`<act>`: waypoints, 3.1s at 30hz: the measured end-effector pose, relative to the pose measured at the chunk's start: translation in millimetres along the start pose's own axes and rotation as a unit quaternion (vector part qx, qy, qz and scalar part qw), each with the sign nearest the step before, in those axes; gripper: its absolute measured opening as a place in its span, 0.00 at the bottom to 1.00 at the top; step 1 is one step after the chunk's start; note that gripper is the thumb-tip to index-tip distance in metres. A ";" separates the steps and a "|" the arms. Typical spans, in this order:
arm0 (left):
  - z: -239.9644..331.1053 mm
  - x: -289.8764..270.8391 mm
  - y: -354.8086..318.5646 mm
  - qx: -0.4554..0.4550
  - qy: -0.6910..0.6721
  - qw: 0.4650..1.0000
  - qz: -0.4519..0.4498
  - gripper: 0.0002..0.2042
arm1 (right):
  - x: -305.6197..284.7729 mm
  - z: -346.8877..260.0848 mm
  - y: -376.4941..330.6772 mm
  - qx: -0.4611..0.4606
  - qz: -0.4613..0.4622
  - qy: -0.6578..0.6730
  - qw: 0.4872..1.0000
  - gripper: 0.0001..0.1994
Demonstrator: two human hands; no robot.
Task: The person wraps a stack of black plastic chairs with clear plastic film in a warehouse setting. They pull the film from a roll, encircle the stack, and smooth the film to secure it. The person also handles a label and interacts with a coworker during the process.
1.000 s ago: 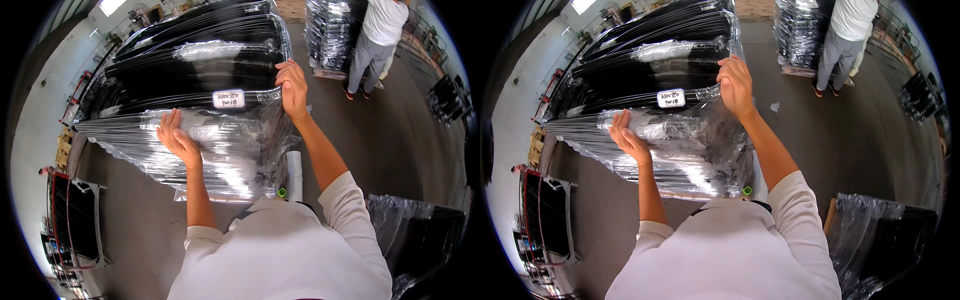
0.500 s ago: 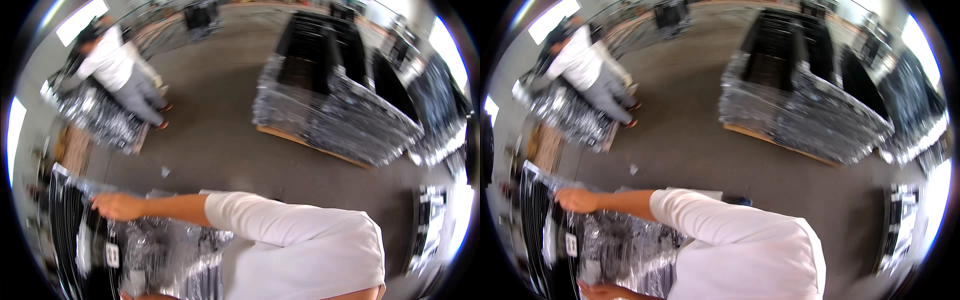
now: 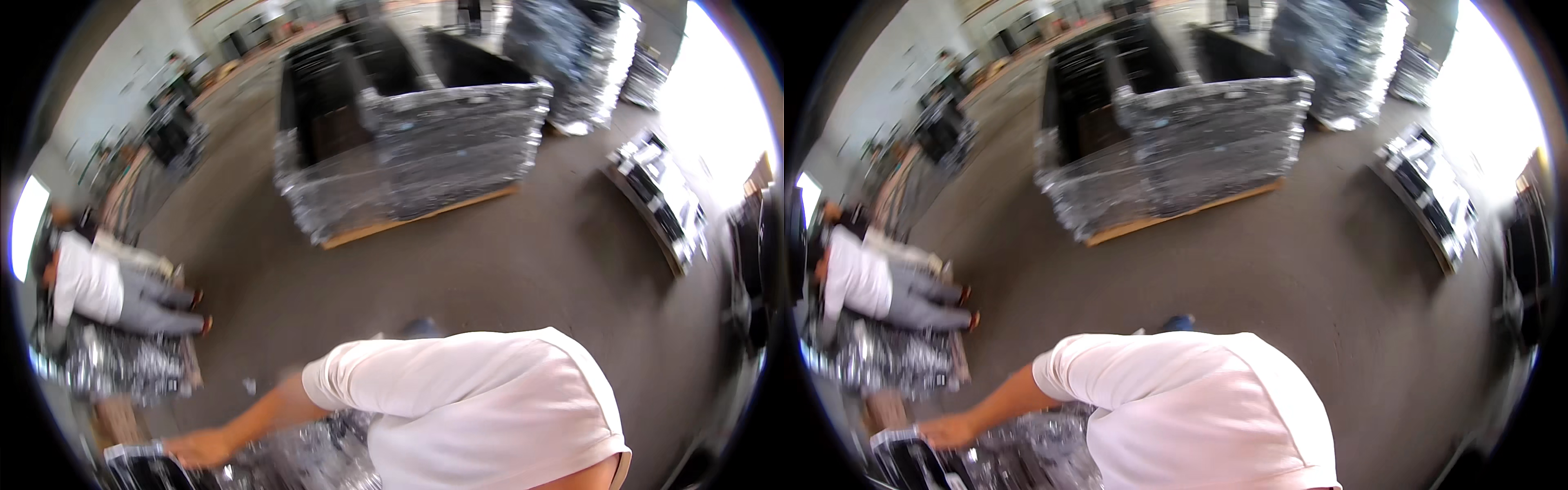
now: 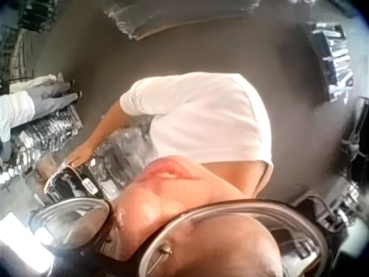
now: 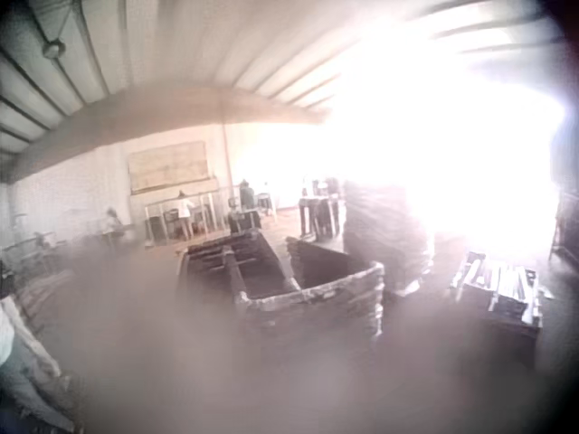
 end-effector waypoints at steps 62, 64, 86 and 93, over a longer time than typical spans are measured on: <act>54.2 -44.7 20.1 -0.123 0.037 0.992 0.023 0.14 | 125.7 -83.8 -49.8 -0.226 -0.219 -0.137 0.939 0.24; 55.0 -41.1 19.8 -0.135 0.020 0.990 0.020 0.14 | 123.2 -82.3 -47.1 -0.231 -0.220 -0.143 0.937 0.24; 58.6 -39.3 20.0 -0.139 0.009 0.989 0.044 0.13 | 124.5 -85.1 -49.4 -0.234 -0.201 -0.157 0.938 0.23; 56.1 -38.7 17.8 -0.132 0.001 0.990 0.049 0.14 | 125.5 -84.5 -50.5 -0.236 -0.197 -0.159 0.938 0.23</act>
Point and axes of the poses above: each hand's wrist, its own y-axis towards the middle knuckle, its own x-axis out of the palm, z = x × y, the point moved 2 cm from there along y, towards the middle knuckle, and after that the axes turned 12 degrees about -x, right-handed, at the moved point
